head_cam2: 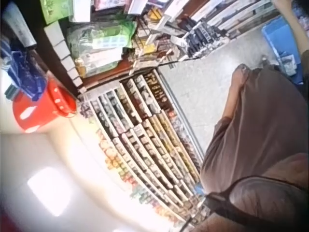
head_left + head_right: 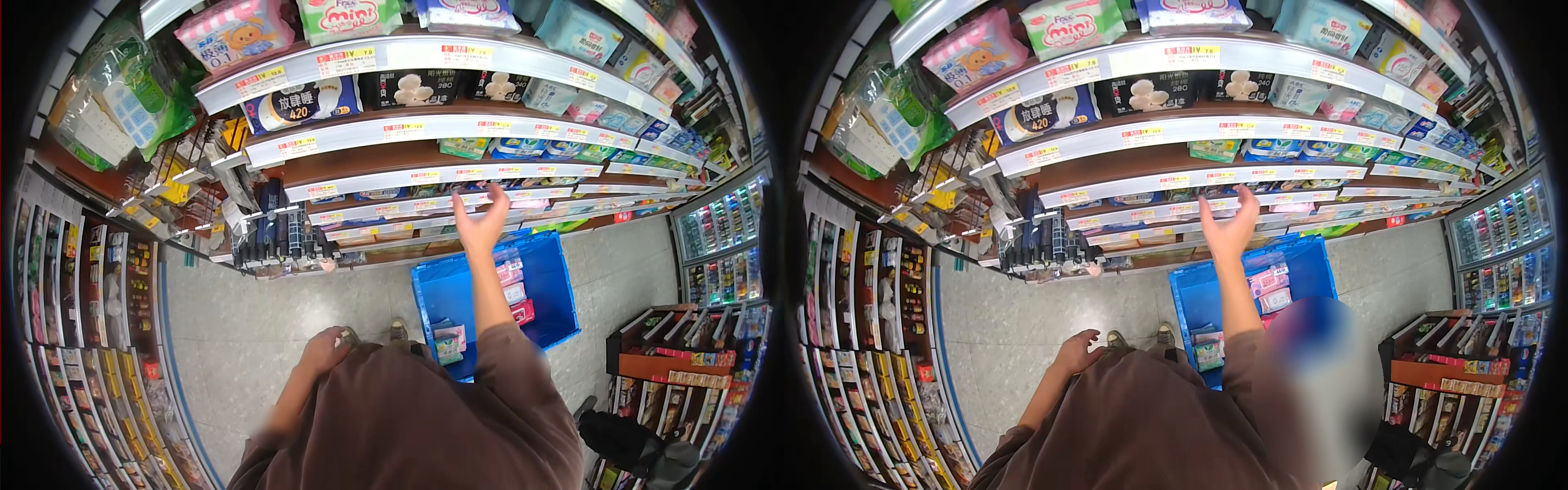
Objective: Restocking hygiene and personal care products from a blue transport crate onto retail shelves.
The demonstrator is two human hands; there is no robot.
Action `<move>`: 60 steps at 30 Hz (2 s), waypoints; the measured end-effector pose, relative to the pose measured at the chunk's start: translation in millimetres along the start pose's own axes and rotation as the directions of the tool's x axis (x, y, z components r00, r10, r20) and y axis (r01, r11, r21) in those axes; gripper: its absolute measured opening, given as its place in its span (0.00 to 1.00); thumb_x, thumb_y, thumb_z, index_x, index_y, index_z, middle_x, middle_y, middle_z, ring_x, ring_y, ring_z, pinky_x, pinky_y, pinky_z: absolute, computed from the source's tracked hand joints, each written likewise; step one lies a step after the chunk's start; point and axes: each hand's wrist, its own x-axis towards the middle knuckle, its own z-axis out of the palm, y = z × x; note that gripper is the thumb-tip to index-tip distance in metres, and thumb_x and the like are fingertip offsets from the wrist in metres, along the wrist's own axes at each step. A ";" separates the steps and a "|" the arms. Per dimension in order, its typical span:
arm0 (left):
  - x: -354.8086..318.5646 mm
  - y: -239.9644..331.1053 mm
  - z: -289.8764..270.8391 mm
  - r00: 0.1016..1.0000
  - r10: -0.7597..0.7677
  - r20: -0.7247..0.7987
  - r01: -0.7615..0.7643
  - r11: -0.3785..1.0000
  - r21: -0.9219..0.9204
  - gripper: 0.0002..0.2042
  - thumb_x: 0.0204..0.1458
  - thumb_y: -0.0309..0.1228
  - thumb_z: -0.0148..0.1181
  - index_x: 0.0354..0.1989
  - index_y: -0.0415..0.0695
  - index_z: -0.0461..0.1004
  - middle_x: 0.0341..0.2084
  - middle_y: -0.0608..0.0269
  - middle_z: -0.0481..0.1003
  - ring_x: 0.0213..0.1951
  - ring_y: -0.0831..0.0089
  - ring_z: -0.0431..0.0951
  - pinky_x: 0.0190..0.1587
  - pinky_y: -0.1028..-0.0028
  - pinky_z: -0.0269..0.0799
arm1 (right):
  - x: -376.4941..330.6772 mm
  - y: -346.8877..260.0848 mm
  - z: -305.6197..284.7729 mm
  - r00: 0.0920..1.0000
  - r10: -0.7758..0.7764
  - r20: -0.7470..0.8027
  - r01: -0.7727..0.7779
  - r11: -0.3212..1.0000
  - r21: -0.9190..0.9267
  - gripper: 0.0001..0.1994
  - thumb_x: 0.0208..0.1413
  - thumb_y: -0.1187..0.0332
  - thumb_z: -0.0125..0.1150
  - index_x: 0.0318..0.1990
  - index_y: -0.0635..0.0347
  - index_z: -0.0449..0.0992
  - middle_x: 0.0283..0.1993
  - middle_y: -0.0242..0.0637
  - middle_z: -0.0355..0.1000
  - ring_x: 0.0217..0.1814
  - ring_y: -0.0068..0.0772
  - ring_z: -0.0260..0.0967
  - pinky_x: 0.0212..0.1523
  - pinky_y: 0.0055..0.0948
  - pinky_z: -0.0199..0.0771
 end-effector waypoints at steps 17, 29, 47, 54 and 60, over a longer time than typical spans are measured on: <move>-16.3 -16.7 -2.6 0.993 -0.077 -0.087 0.065 0.989 -0.130 0.25 0.51 0.43 0.62 0.55 0.42 0.72 0.46 0.49 0.78 0.48 0.51 0.78 0.51 0.60 0.73 | 69.6 -34.6 89.8 0.978 -0.036 -0.205 -0.064 0.886 -0.460 0.44 0.34 0.48 0.74 0.54 0.73 0.64 0.46 0.54 0.67 0.52 0.55 0.61 0.60 0.50 0.56; -15.9 -17.1 -1.1 0.992 -0.126 0.027 0.128 0.987 -0.101 0.22 0.52 0.41 0.62 0.53 0.42 0.73 0.45 0.50 0.78 0.46 0.52 0.79 0.49 0.60 0.74 | 20.4 -6.7 -48.2 0.962 0.135 0.239 -0.146 0.989 0.027 0.32 0.39 0.62 0.76 0.51 0.66 0.68 0.47 0.49 0.73 0.49 0.46 0.73 0.51 0.38 0.71; -0.6 -15.6 -2.8 0.992 -0.097 0.078 0.093 0.994 0.055 0.26 0.51 0.44 0.64 0.55 0.40 0.71 0.46 0.50 0.78 0.46 0.54 0.80 0.49 0.62 0.75 | -310.5 178.8 -171.8 -0.315 0.719 0.620 -0.031 0.645 -0.763 0.49 0.46 0.27 0.56 0.62 0.64 0.68 0.64 0.56 0.65 0.67 0.52 0.62 0.66 0.41 0.63; 2.0 -13.5 -7.7 0.992 -0.109 0.056 0.104 0.991 0.084 0.24 0.52 0.41 0.63 0.54 0.43 0.72 0.46 0.52 0.79 0.45 0.56 0.80 0.48 0.62 0.75 | -189.8 169.5 -134.3 0.202 0.789 0.580 -0.117 0.607 -0.786 0.43 0.42 0.37 0.69 0.55 0.67 0.73 0.58 0.57 0.70 0.62 0.55 0.68 0.57 0.45 0.71; 11.4 2.6 -4.8 0.996 -0.070 0.049 0.067 0.996 0.059 0.25 0.52 0.43 0.64 0.54 0.43 0.72 0.45 0.52 0.79 0.45 0.56 0.80 0.48 0.62 0.76 | 30.2 63.9 -59.5 0.992 0.081 -0.101 -0.095 0.985 -0.142 0.46 0.38 0.52 0.78 0.60 0.74 0.63 0.54 0.57 0.66 0.57 0.59 0.64 0.58 0.46 0.66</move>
